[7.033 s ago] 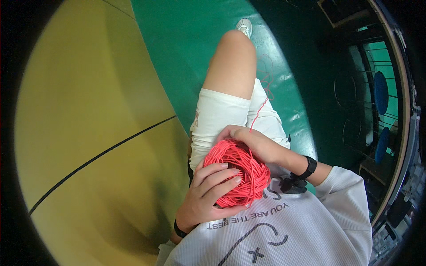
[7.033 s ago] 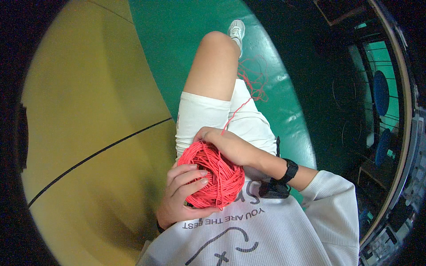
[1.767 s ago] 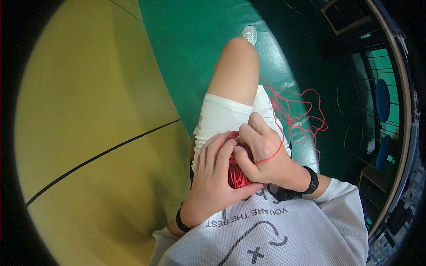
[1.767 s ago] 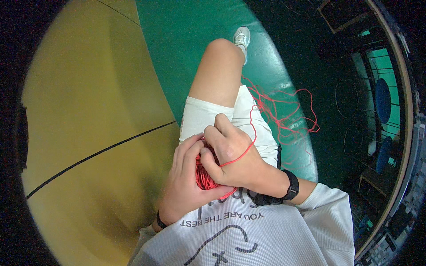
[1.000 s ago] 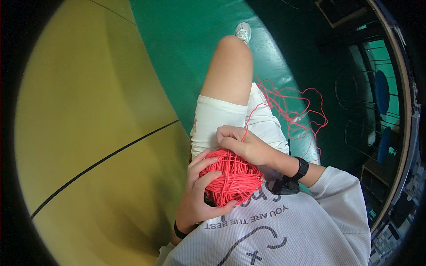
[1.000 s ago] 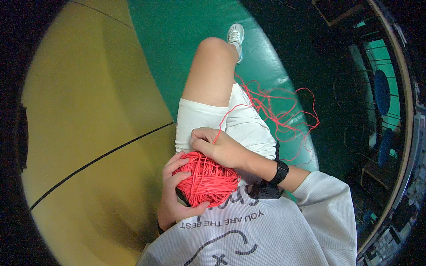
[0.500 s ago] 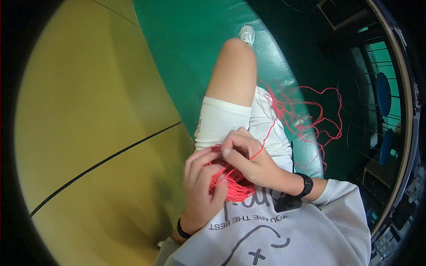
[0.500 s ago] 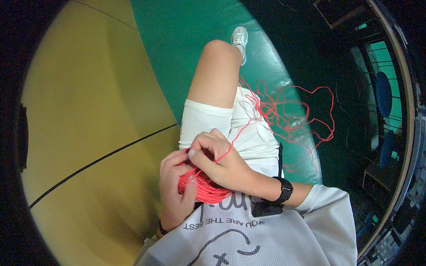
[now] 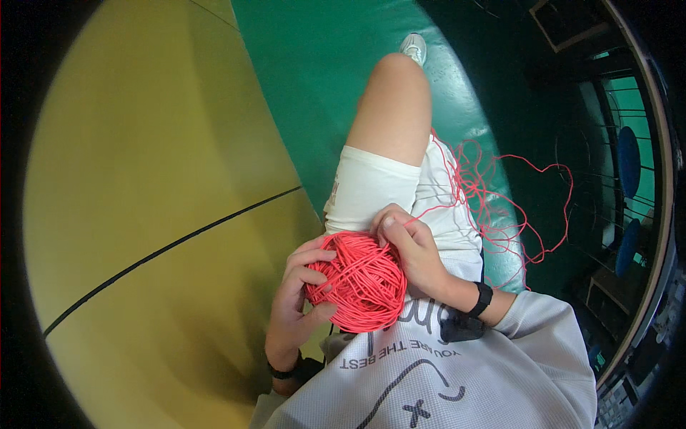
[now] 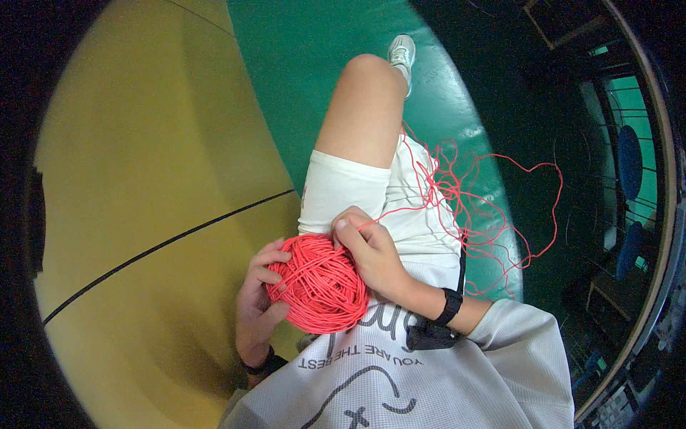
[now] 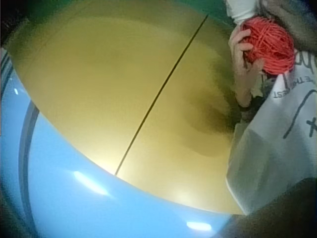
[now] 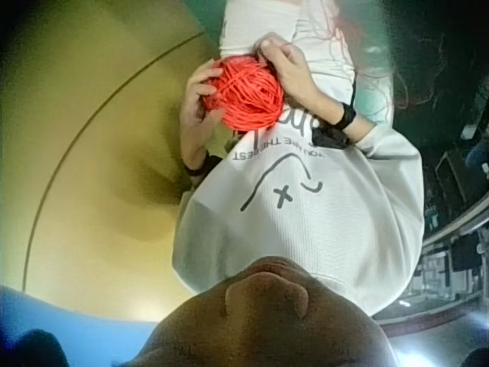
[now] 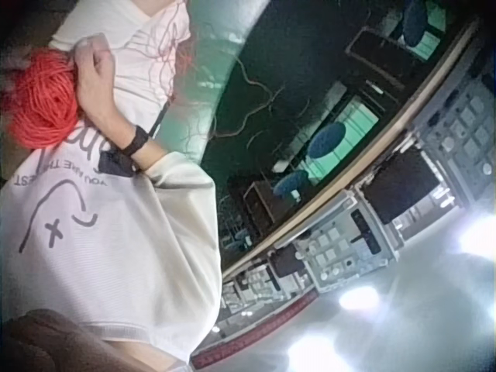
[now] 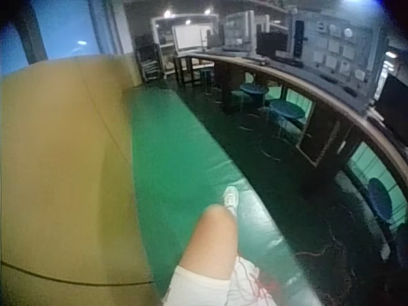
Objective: The person winds a red string by hand onto a ball held on their lap.
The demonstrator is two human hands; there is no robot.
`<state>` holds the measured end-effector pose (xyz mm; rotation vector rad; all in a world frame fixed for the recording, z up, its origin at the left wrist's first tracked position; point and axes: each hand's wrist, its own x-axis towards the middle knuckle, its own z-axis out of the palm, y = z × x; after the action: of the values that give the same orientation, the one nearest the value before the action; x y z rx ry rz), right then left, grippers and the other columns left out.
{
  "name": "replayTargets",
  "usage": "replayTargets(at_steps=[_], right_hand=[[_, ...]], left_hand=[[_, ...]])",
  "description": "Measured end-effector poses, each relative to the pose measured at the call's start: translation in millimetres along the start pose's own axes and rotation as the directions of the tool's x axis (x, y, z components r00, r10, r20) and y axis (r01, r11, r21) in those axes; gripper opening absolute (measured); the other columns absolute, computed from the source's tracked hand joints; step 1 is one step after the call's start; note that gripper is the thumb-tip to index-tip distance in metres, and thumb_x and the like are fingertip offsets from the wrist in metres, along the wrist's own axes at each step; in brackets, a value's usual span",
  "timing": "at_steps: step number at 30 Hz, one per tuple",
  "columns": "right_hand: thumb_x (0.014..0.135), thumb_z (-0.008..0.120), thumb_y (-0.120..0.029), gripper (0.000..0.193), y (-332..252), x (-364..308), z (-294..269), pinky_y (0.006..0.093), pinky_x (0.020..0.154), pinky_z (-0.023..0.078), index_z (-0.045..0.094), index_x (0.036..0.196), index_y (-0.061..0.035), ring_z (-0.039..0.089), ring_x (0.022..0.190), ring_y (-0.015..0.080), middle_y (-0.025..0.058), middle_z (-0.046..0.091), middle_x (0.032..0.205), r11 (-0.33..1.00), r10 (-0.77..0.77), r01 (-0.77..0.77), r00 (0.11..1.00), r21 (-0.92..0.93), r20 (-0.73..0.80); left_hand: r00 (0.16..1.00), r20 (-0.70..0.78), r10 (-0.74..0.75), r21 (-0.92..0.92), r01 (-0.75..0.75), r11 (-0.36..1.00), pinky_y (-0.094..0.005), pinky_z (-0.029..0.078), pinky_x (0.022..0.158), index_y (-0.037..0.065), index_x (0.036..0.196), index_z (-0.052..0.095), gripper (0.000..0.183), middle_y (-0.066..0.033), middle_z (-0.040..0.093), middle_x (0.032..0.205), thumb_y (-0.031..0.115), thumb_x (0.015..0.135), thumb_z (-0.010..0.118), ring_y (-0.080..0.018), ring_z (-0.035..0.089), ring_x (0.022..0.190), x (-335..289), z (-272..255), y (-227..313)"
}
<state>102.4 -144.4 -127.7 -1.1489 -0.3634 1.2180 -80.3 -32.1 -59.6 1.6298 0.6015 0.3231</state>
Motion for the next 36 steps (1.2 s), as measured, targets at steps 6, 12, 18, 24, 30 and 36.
replayTargets(at_steps=[6, 12, 18, 24, 30, 36], right_hand=[[0.105, 0.045, -0.017, 0.031, -11, -1, 14, 0.0277, 0.081, 0.041, 0.055, 0.083, 0.0015, 0.049, 0.085, 0.0165, 0.0069, 0.05, 0.09, 0.99, -0.039, 0.047, 0.997, -0.132, 0.063], [0.102, 0.05, -0.015, 0.024, 3, -4, 15, 0.0261, 0.082, 0.04, 0.054, 0.084, -0.0003, 0.047, 0.086, 0.0134, 0.0043, 0.049, 0.092, 0.992, -0.085, 0.082, 0.996, -0.09, -0.028], [0.097, 0.042, -0.011, 0.024, -8, 7, 21, 0.0248, 0.076, 0.039, 0.048, 0.076, -0.0018, 0.046, 0.076, 0.0119, 0.0031, 0.049, 0.076, 0.944, 0.062, 0.005, 0.979, 0.329, -0.193], [0.091, 0.042, -0.007, 0.022, -58, 14, 21, 0.0304, 0.076, 0.04, 0.045, 0.07, -0.0009, 0.045, 0.074, 0.0172, 0.0064, 0.048, 0.075, 0.961, -0.276, 0.269, 0.952, -0.071, -0.134], [0.093, 0.047, -0.006, 0.017, -38, 18, 10, 0.0299, 0.076, 0.044, 0.054, 0.079, 0.002, 0.052, 0.079, 0.0186, 0.0094, 0.053, 0.083, 0.937, -0.306, 0.291, 0.951, -0.192, -0.054], [0.095, 0.047, -0.008, 0.017, -54, 27, 31, 0.033, 0.076, 0.046, 0.056, 0.085, 0.0021, 0.057, 0.083, 0.0234, 0.0129, 0.056, 0.085, 0.852, -0.405, 0.409, 0.91, -0.328, 0.082]], left_hand=[[0.993, -0.072, -0.094, 0.503, 0.118, 0.856, -0.0452, 0.042, 0.101, 0.002, 0.084, 0.053, 0.02, -0.0181, 0.056, 0.12, 0.009, 0.083, 0.072, -0.0367, 0.054, 0.118, 11, 14, 46], [0.977, -0.214, 0.005, 0.258, 0.052, 0.965, -0.0445, 0.044, 0.1, -0.001, 0.075, 0.051, 0.022, -0.0165, 0.049, 0.111, 0.009, 0.088, 0.066, -0.029, 0.054, 0.106, 12, 18, 1], [0.874, -0.462, 0.151, 0.247, -0.036, 0.968, -0.0507, 0.039, 0.108, 0.0, 0.074, 0.048, 0.025, -0.0127, 0.045, 0.104, 0.015, 0.092, 0.058, -0.0259, 0.048, 0.103, 9, 26, -24], [0.735, -0.572, 0.364, 0.221, -0.289, 0.932, -0.049, 0.041, 0.103, -0.001, 0.076, 0.045, 0.024, -0.0134, 0.044, 0.104, 0.016, 0.092, 0.051, -0.0263, 0.048, 0.101, 21, 54, -31], [0.817, -0.462, 0.345, 0.45, -0.12, 0.885, -0.0507, 0.042, 0.099, 0.004, 0.072, 0.045, 0.013, -0.0135, 0.045, 0.102, 0.008, 0.078, 0.056, -0.0279, 0.046, 0.094, -3, 47, -30], [0.982, -0.13, 0.137, 0.683, -0.012, 0.73, -0.0488, 0.041, 0.102, 0.002, 0.119, 0.056, 0.045, -0.0215, 0.054, 0.132, 0.02, 0.08, 0.072, -0.0394, 0.051, 0.123, 32, 49, 49]])
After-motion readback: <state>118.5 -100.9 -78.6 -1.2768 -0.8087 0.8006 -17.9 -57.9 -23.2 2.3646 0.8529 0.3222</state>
